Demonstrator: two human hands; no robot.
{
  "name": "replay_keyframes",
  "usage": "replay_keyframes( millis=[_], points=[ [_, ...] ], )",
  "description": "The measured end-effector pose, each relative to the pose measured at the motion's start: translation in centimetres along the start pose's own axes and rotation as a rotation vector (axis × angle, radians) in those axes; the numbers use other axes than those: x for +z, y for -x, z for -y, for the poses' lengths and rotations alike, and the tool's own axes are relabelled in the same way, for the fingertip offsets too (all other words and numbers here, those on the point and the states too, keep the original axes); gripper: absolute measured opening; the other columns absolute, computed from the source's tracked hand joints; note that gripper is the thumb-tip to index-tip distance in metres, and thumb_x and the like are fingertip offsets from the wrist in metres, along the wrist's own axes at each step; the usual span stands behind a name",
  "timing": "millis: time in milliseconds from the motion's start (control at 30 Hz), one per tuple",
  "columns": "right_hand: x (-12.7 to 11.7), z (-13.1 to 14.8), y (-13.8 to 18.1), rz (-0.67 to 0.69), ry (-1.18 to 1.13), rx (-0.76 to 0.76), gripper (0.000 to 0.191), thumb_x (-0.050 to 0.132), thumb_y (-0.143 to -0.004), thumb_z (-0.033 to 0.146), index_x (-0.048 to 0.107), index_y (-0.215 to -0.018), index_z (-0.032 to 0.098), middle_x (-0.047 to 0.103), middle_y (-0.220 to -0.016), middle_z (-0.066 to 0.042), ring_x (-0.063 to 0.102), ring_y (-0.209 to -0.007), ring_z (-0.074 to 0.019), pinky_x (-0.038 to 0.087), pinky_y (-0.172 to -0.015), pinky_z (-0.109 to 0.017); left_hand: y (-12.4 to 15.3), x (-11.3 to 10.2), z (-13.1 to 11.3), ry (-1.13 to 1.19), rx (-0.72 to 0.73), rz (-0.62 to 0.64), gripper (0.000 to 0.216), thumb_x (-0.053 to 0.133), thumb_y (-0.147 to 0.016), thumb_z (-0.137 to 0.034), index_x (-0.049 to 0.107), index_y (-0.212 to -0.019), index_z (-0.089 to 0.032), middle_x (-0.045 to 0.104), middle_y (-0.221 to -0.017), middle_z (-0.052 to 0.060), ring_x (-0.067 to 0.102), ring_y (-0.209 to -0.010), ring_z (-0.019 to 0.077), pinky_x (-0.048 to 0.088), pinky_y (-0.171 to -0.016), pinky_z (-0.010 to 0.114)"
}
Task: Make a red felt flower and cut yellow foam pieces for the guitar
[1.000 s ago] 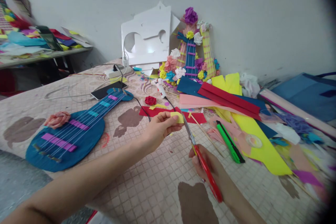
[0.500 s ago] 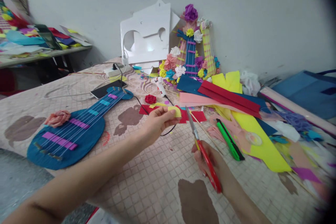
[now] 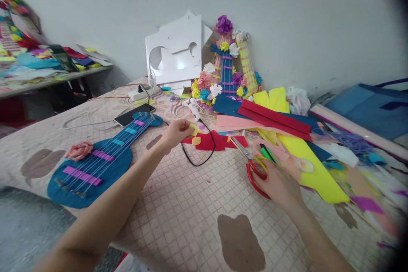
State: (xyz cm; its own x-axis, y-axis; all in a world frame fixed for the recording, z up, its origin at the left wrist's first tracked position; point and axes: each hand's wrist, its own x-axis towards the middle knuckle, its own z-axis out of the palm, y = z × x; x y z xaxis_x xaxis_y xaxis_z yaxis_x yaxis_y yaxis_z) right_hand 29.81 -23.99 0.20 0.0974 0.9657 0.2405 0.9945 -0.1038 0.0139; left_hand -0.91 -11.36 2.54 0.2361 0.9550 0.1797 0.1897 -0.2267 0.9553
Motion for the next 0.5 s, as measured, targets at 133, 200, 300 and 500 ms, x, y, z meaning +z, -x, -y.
replay_keyframes(
  millis=[133,200,300,500],
  points=[
    [0.4,-0.4,0.0,-0.006,-0.006,-0.065,0.039,0.048,-0.086,0.045,0.062,-0.11,0.017,0.073,-0.096,-0.012,0.067,-0.088,-0.0294,0.049,-0.072,-0.038,-0.2,0.1,1.5,-0.322,0.083,0.045,0.017,0.057,-0.076,-0.025,0.05,-0.063,-0.016,0.05,-0.056,-0.004,0.047,-0.053,0.0083,0.037,-0.05,0.02],
    [0.6,-0.4,0.0,0.0,0.002,-0.067,0.039,0.048,-0.086,0.045,0.063,-0.109,0.017,0.072,-0.096,-0.012,0.067,-0.087,-0.0296,0.049,-0.071,-0.038,-0.3,0.2,1.9,-0.391,0.095,0.061,0.016,0.058,-0.073,-0.024,0.052,-0.06,-0.016,0.049,-0.054,-0.004,0.045,-0.051,0.0088,0.035,-0.05,0.021],
    [1.0,-0.6,0.0,-0.008,0.001,-0.077,0.04,0.05,-0.085,0.044,0.062,-0.111,0.016,0.071,-0.097,-0.012,0.066,-0.09,-0.0304,0.049,-0.072,-0.039,-0.3,0.3,2.2,-0.485,0.109,0.075,0.005,0.058,-0.071,-0.019,0.059,-0.068,-0.015,0.057,-0.06,-0.001,0.05,-0.056,0.0113,0.037,-0.054,0.023],
    [1.9,-1.1,-0.2,-0.062,-0.014,-0.132,0.039,0.053,-0.082,0.041,0.063,-0.108,0.014,0.066,-0.098,-0.015,0.062,-0.097,-0.032,0.049,-0.079,-0.041,-0.2,0.4,2.3,-0.587,0.093,0.041,0.018,0.056,-0.074,-0.015,0.063,-0.09,-0.015,0.068,-0.084,0.006,0.06,-0.073,0.0171,0.045,-0.066,0.027]
  ],
)
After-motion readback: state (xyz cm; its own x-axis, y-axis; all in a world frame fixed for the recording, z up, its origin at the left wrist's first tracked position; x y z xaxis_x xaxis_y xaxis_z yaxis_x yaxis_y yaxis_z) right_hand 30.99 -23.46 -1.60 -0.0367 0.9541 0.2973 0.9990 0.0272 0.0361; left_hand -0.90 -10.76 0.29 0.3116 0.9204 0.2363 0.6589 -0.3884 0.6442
